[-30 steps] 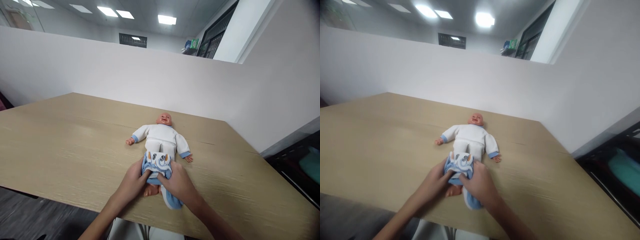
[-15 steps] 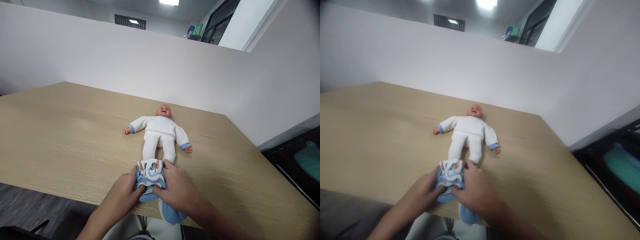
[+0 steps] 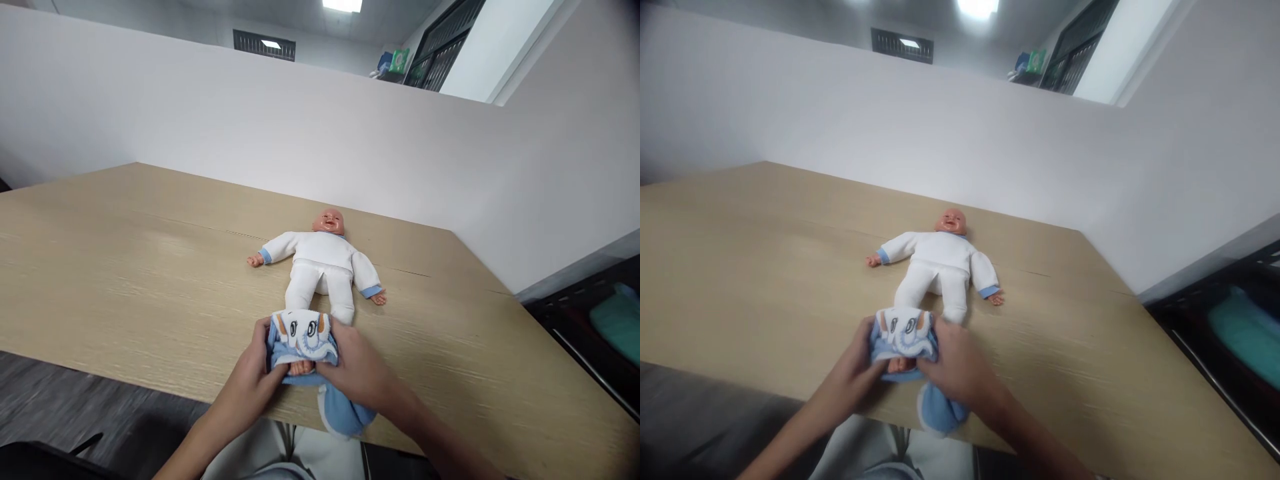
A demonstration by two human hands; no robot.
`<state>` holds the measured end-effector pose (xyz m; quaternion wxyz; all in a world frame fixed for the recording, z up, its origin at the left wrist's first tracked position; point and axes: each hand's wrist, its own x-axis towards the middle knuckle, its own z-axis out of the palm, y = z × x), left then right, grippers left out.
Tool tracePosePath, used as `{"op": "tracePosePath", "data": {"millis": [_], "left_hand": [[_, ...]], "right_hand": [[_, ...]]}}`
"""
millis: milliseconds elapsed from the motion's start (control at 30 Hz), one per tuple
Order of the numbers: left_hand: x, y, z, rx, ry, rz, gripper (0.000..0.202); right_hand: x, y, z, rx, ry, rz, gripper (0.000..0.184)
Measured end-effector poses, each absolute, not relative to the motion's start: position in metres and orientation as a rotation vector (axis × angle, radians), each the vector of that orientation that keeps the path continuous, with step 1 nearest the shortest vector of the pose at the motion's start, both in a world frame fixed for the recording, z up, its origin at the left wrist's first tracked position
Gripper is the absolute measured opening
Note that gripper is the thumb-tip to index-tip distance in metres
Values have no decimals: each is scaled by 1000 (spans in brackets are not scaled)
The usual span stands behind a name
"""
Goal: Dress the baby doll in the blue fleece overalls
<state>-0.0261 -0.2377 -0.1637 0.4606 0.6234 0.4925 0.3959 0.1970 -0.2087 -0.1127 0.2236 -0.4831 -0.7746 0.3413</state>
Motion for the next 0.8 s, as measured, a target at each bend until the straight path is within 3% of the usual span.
{"op": "tracePosePath", "data": {"millis": [200,267,367,400,500,567,667,800], "left_hand": [[-34,-211,-147,1605,1173,1085,37],[-38,-202,-134,1573,1106,1032,40],[-47,-191,-116,1494,1034,949,49],[-50,-187,-113,1483,1018,925,52],[-63,-173,-111,1510,959,818,61],[-71,-164,-113,1590,904,749,64],[-80,-153,-115,1775,855,678,66],[-75,-145,-101,1909,925,612,91]], "right_hand": [[206,-173,-108,-1134,-2246,855,14],[214,-161,-104,-1078,-2282,914,22],[230,-147,-100,-1054,-2282,1058,59],[236,-144,-100,-1042,-2257,1107,63],[251,-137,-107,-915,-2039,1306,39],[259,-135,-117,-859,-1830,1460,34],[266,-134,-133,-916,-1536,1661,47],[267,-134,-144,-914,-1224,1762,62]]}}
